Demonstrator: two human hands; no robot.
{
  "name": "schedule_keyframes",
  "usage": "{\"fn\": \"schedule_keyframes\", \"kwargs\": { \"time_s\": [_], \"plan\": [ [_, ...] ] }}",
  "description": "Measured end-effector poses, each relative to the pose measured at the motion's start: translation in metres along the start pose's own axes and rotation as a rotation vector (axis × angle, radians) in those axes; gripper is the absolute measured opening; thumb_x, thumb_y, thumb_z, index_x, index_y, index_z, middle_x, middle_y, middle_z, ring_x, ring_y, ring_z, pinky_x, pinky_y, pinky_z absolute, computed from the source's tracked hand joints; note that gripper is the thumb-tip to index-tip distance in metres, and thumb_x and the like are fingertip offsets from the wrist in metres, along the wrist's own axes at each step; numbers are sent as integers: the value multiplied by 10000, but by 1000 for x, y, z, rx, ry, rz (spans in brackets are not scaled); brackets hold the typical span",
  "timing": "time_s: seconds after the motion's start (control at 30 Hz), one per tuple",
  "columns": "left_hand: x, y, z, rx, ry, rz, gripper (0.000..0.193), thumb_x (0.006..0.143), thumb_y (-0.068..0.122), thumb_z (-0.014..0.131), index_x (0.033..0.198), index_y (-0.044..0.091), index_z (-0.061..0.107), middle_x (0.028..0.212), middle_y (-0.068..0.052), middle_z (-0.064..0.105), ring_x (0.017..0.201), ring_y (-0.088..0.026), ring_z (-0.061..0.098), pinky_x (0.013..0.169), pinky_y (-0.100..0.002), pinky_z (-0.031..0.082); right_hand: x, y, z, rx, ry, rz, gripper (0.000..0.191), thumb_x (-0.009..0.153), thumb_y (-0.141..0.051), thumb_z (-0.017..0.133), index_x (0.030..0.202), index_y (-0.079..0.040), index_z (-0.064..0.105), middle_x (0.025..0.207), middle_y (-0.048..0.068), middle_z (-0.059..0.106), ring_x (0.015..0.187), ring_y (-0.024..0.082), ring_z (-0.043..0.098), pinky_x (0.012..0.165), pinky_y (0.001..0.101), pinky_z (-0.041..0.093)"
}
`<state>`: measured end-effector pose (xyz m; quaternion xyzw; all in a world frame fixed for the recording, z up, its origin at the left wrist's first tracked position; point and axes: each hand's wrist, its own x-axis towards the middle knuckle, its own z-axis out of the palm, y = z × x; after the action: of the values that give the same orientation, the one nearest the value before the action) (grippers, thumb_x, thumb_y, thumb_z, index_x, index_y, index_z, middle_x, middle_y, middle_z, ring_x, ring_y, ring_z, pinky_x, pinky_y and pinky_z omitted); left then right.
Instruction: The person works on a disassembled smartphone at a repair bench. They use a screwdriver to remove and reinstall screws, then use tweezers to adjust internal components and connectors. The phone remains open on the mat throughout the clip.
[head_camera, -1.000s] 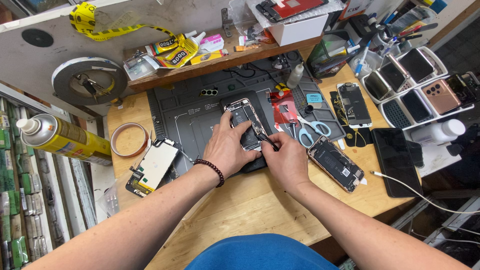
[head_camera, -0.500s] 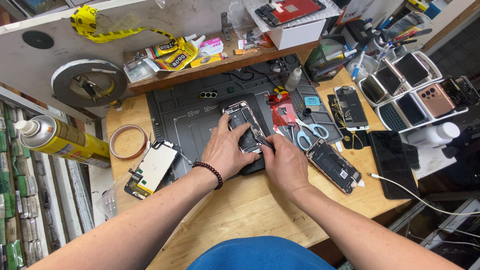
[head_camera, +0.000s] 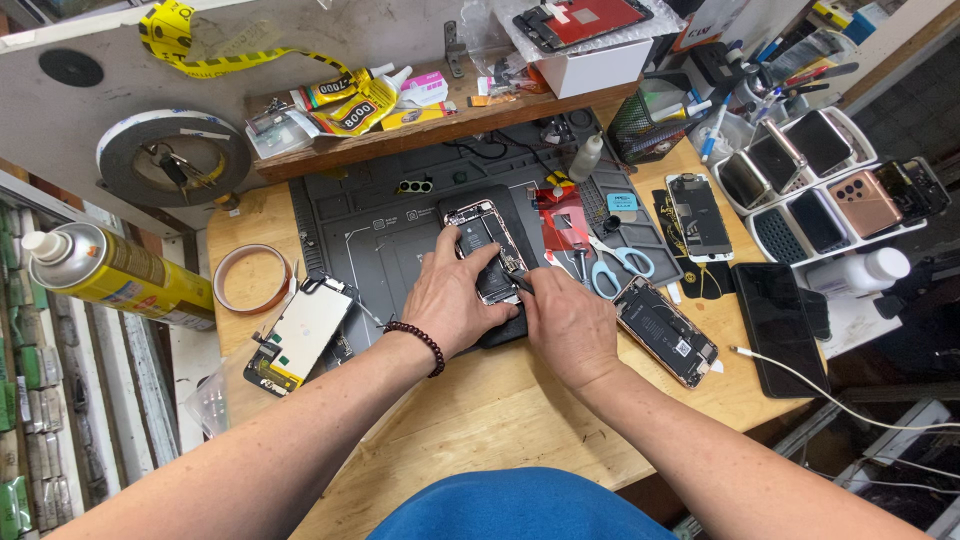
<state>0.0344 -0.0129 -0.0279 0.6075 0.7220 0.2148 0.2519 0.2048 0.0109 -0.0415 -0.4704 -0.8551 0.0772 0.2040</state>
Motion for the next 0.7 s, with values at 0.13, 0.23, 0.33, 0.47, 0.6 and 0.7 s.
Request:
{"fn": "schedule_keyframes", "kwargs": {
  "time_s": [0.13, 0.23, 0.33, 0.47, 0.6, 0.7],
  "plan": [
    [-2, 1, -2, -22, 13, 12, 817, 645, 351, 911, 1389, 210, 605, 1563, -237, 283, 1270, -449, 495, 1059, -483, 467, -1, -4, -1, -53, 32, -68, 106, 898, -164, 698, 966, -102, 645, 868, 72, 677, 795, 281, 703, 643, 429, 549],
    [-2, 4, -2, -31, -13, 9, 839, 666, 325, 889, 1439, 268, 572, 1566, -229, 288, 1256, -471, 493, 1044, -486, 480, 0, -9, 0, -119, -4, -97, 71, 887, -121, 686, 937, -115, 636, 861, 61, 669, 809, 271, 704, 658, 421, 555],
    [-1, 4, -3, -29, -23, 1, 897, 678, 309, 886, 1490, 283, 506, 1554, -203, 330, 1251, -476, 499, 1045, -488, 485, 4, -15, 1, -103, 9, -86, 109, 866, -130, 685, 964, -115, 640, 881, 70, 673, 803, 286, 702, 652, 435, 552],
    [-3, 1, -5, -70, 16, 17, 1085, 612, 305, 942, 1531, 205, 375, 1510, -187, 382, 1254, -445, 513, 1036, -488, 479, 1, -14, -8, -32, 33, 46, 151, 891, -198, 685, 1022, -124, 670, 967, 72, 724, 801, 316, 708, 636, 468, 536],
    [-4, 0, -6, -89, 31, 30, 1120, 585, 269, 963, 1522, 148, 362, 1502, -149, 414, 1243, -422, 525, 1017, -478, 486, -3, -10, -15, 48, 49, 249, 202, 911, -274, 699, 1045, -123, 710, 1011, 93, 753, 861, 348, 710, 716, 475, 545],
    [-6, 1, -5, -100, 31, 24, 1083, 593, 270, 954, 1509, 139, 391, 1491, -126, 434, 1235, -416, 537, 1018, -473, 492, -3, -7, -11, 134, 4, 361, 229, 911, -305, 703, 1021, -106, 727, 971, 110, 761, 881, 342, 719, 745, 460, 546]
  ]
}}
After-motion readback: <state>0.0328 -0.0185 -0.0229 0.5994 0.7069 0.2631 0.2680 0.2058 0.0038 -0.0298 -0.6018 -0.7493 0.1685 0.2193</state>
